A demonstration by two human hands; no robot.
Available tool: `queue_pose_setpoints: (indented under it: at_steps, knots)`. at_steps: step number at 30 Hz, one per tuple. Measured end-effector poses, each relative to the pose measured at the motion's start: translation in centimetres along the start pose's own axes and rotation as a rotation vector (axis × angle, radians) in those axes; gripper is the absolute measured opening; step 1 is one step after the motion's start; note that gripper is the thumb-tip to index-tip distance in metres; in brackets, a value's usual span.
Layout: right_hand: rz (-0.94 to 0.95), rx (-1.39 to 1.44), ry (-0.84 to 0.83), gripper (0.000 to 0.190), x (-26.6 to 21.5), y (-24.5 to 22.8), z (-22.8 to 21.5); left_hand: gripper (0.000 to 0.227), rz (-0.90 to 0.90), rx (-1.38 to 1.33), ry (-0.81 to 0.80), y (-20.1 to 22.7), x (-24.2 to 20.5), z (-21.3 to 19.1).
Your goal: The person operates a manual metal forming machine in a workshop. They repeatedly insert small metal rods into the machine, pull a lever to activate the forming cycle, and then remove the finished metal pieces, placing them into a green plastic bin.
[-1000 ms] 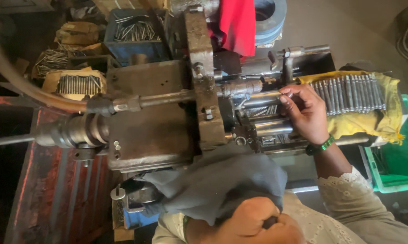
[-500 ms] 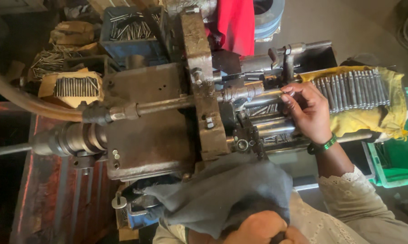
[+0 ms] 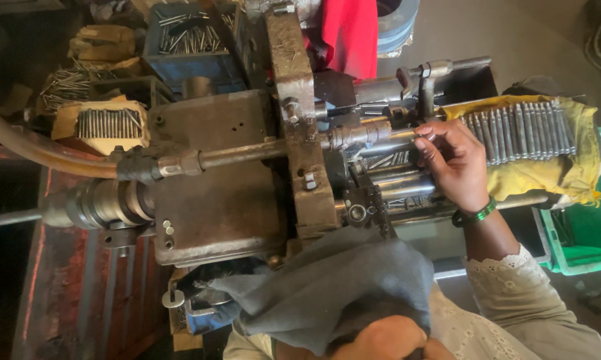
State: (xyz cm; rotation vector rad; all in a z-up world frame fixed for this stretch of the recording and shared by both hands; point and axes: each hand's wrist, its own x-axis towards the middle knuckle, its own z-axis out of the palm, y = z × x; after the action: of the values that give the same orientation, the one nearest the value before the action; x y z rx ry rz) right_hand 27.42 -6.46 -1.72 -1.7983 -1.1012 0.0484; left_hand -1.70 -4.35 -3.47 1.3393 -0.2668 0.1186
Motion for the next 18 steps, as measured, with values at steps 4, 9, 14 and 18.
queue_pose_setpoints:
  at_steps: [4, 9, 14, 18]
  knots:
    - [0.009, -0.009, 0.001, 0.015, -0.08, 0.15, 0.04, 0.024, 0.001, -0.016, -0.020, 0.09, 0.06, 0.00]
    - [0.024, 0.037, -0.005, 0.015, -0.25, 0.48, 0.10, 0.023, 0.001, -0.032, -0.037, 0.05, 0.21, 0.00]
    - [-0.011, 0.050, -0.011, 0.015, -0.24, 0.62, 0.11, 0.022, 0.003, -0.042, -0.042, 0.10, 0.29, 0.04]
    - [-0.001, 0.040, -0.009, 0.014, -0.31, 0.59, 0.12, 0.022, 0.011, -0.048, -0.049, 0.25, 0.25, 0.11]
